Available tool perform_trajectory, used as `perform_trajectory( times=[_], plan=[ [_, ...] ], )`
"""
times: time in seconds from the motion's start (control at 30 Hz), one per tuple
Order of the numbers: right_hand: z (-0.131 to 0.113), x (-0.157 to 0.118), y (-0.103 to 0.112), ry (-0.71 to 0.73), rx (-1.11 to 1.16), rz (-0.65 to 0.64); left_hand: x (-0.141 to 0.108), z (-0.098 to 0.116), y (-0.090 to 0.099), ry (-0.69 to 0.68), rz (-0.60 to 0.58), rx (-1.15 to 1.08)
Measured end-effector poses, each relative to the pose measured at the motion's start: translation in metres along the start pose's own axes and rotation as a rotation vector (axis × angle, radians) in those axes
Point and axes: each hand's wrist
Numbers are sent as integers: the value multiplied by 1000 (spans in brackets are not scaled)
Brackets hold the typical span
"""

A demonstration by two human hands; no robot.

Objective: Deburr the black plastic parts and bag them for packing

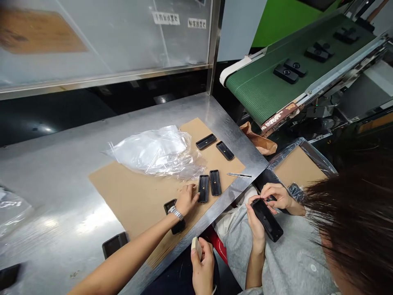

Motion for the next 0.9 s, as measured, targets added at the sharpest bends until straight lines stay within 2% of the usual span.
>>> perform_trajectory(
  times=[0.17, 0.3, 0.53, 0.8, 0.9],
  plan=[
    [-2, 1, -1, -2, 0, -10, 4, 19, -18, 90, 89, -16],
    [-4, 1, -2, -15, -14, -11, 8, 25, -29, 148, 118, -30],
    [-7, 0, 0, 9, -17, -29, 13, 26, -27, 182, 123, -57],
    [-15, -8, -6, 19, -15, -33, 22, 43, -30, 229, 138, -117],
    [-28, 2, 4, 16, -32, 23, 23, 47, -35, 246, 132, -156]
  ],
)
Point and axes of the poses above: each hand's wrist, its own x-axis towards the middle knuckle, its own y-axis out of the back of the hand, z = x × y, and after that the axes turned 9 degrees about -x, right-handed
